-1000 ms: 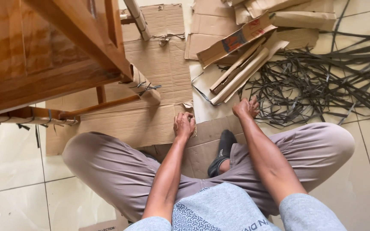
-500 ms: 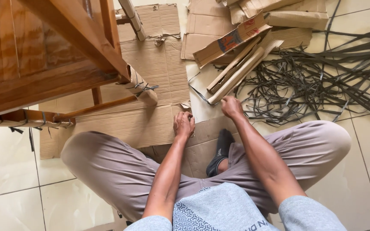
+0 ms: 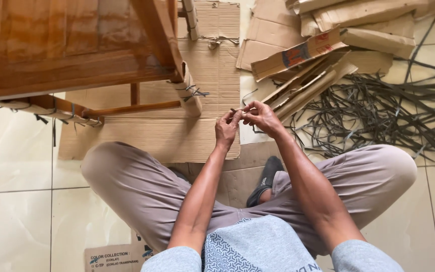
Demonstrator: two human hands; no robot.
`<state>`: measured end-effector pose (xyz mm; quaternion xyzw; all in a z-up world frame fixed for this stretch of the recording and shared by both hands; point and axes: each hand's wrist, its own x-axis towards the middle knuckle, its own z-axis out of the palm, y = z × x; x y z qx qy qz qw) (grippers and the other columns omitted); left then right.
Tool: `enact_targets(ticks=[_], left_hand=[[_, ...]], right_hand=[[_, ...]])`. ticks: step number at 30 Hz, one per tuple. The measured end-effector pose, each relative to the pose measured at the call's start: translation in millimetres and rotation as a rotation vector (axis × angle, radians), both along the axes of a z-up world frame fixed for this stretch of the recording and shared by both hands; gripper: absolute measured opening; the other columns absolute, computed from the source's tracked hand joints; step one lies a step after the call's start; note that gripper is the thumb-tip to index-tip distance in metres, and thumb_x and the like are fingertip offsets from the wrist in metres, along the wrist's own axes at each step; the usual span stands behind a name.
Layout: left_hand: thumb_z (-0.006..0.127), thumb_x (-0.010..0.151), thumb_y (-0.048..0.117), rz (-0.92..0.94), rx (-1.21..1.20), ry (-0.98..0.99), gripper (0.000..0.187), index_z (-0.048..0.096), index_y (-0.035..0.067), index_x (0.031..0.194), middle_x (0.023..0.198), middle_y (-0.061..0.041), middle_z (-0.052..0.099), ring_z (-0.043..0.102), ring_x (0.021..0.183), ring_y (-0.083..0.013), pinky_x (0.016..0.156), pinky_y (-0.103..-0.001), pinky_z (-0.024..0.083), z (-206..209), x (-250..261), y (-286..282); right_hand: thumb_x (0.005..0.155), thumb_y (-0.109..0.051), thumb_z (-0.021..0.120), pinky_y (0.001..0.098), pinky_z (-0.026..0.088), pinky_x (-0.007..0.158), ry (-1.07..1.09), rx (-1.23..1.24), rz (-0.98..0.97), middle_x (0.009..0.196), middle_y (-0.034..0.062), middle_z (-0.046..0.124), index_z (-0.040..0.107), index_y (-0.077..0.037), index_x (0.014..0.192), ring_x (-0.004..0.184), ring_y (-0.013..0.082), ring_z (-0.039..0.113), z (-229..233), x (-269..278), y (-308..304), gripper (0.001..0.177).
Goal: Wrapping the legs of a wooden chair with cardboard and securing them with plastic ties.
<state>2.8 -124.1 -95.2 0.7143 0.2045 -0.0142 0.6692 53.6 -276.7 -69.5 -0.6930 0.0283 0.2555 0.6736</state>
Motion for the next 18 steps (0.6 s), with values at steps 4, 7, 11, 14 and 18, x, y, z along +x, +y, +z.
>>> enact_targets(ticks=[4, 7, 11, 14, 18], left_hand=[[0.081, 0.091, 0.034, 0.154, -0.090, -0.018, 0.011, 0.082, 0.024, 0.095, 0.080, -0.001, 0.078, 0.074, 0.082, -0.0110, 0.070, -0.029, 0.063, 12, 7, 20], [0.079, 0.093, 0.036, 0.287, 0.023, -0.047, 0.016, 0.082, 0.021, 0.095, 0.081, -0.003, 0.078, 0.071, 0.086, -0.0116, 0.083, -0.038, 0.060, 16, 4, 40], [0.072, 0.096, 0.038, 0.455, 0.065, -0.037, 0.018, 0.081, 0.022, 0.095, 0.079, -0.001, 0.076, 0.071, 0.083, -0.0135, 0.086, -0.036, 0.057, 11, 2, 71], [0.070, 0.096, 0.032, 0.585, 0.051, -0.055, 0.013, 0.080, 0.023, 0.095, 0.075, 0.002, 0.074, 0.069, 0.076, -0.0096, 0.082, -0.032, 0.057, 0, 6, 91], [0.066, 0.098, 0.028, 0.724, 0.070, -0.083, 0.015, 0.079, 0.022, 0.104, 0.079, 0.002, 0.076, 0.071, 0.079, -0.0090, 0.082, -0.030, 0.057, 17, 13, 117]], right_hand=[[0.087, -0.014, 0.081, 0.0193, 0.056, 0.060, 0.002, -0.018, 0.023, 0.084, 0.0107, 0.076, 0.066, 0.000, 0.111, 0.066, 0.0106, 0.070, 20, -1, 20, 0.031], [0.090, -0.013, 0.077, 0.0153, 0.042, 0.047, -0.003, -0.062, 0.056, 0.075, 0.0102, 0.073, 0.073, -0.001, 0.101, 0.052, 0.0031, 0.053, 36, 0, 31, 0.016], [0.087, -0.026, 0.078, 0.0194, 0.038, 0.048, -0.061, -0.279, 0.087, 0.068, 0.0041, 0.068, 0.076, -0.011, 0.089, 0.057, 0.0059, 0.051, 22, 15, 45, 0.015], [0.083, -0.042, 0.081, 0.0246, 0.042, 0.051, -0.102, -0.459, -0.037, 0.065, -0.0002, 0.065, 0.078, -0.022, 0.086, 0.059, 0.0089, 0.054, -32, 37, 51, 0.021], [0.084, -0.048, 0.082, 0.0237, 0.040, 0.051, -0.130, -0.417, -0.394, 0.063, -0.0043, 0.060, 0.079, -0.027, 0.085, 0.059, 0.0068, 0.050, -79, 70, 68, 0.021]])
